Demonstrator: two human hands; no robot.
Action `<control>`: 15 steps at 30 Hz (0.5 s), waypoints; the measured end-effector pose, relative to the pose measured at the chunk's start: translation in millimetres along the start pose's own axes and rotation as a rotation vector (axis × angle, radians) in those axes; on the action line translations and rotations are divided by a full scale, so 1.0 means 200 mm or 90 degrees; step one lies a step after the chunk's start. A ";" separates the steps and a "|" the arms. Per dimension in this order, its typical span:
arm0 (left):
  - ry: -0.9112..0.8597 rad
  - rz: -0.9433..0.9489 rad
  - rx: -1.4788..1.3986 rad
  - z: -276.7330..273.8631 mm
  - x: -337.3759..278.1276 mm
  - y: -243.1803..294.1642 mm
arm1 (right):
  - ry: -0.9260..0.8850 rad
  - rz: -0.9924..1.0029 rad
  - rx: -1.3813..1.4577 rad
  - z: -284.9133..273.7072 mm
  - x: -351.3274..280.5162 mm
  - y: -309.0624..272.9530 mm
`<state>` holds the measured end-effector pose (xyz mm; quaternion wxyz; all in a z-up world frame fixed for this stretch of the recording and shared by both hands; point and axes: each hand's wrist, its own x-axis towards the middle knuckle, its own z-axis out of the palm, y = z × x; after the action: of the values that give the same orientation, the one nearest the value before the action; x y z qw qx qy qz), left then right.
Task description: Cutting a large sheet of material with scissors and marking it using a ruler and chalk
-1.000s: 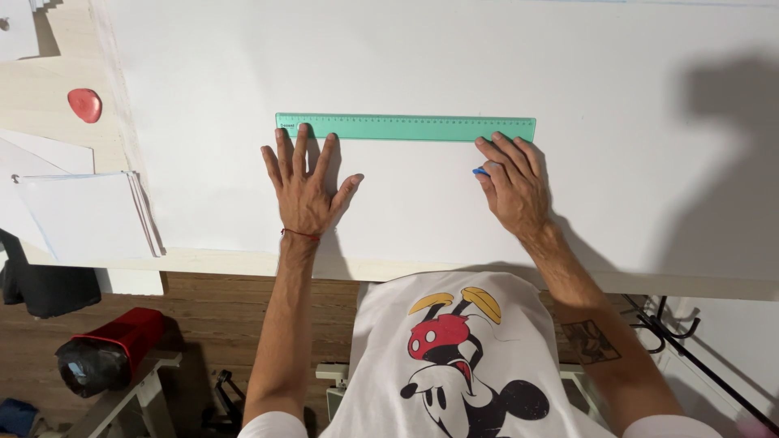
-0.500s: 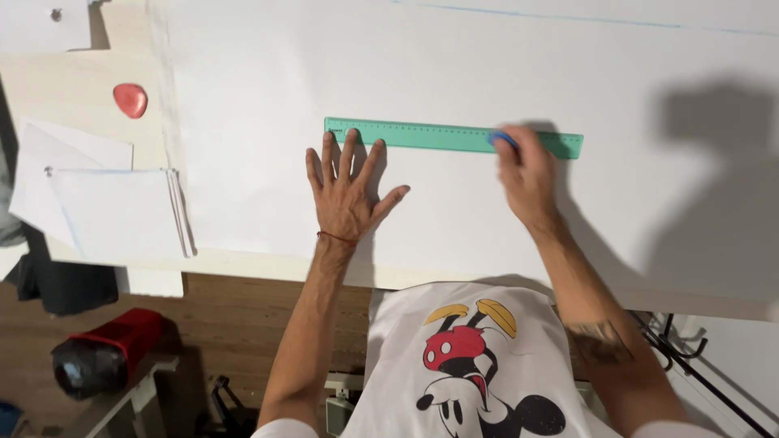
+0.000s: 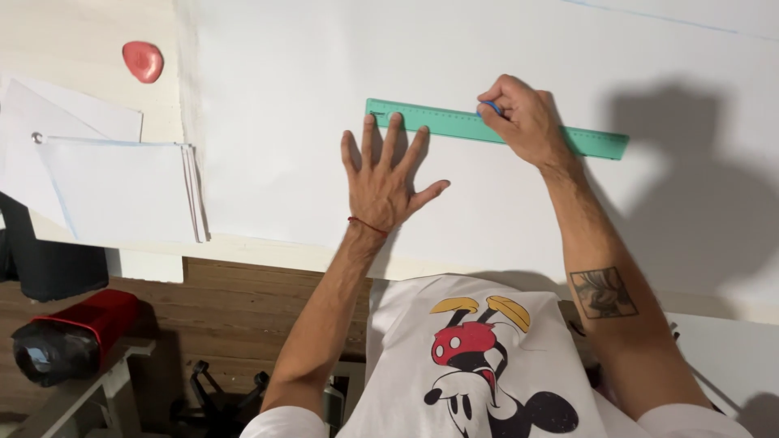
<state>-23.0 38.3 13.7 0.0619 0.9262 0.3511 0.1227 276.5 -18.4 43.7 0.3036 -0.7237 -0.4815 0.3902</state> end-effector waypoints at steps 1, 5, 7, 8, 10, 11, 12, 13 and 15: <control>0.002 0.001 -0.004 -0.01 0.00 0.00 | 0.001 0.010 -0.004 0.01 0.00 0.01; 0.028 0.007 -0.014 0.00 0.01 0.00 | -0.003 0.029 0.008 0.02 0.00 0.03; 0.024 0.010 -0.012 0.00 0.00 -0.01 | -0.007 0.029 0.002 0.02 0.00 0.04; 0.021 0.014 -0.008 -0.01 0.01 -0.01 | -0.008 0.028 0.000 0.02 0.01 0.05; 0.019 0.011 -0.009 0.00 0.01 -0.01 | 0.011 0.032 -0.003 0.04 0.01 0.04; 0.015 0.011 -0.011 0.00 0.00 -0.01 | 0.032 0.039 -0.003 0.05 0.00 0.04; 0.014 0.009 -0.013 0.00 0.00 -0.01 | 0.030 0.040 -0.005 0.04 0.00 0.04; 0.010 0.011 -0.012 0.00 0.00 -0.01 | 0.016 0.037 0.007 0.04 0.01 0.05; 0.005 0.011 -0.011 -0.01 0.00 -0.01 | 0.000 0.035 0.019 0.05 0.01 0.06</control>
<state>-24.8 40.1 14.5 0.0673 0.9281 0.3423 0.1299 275.0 -20.0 27.8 0.3034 -0.7322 -0.4557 0.4052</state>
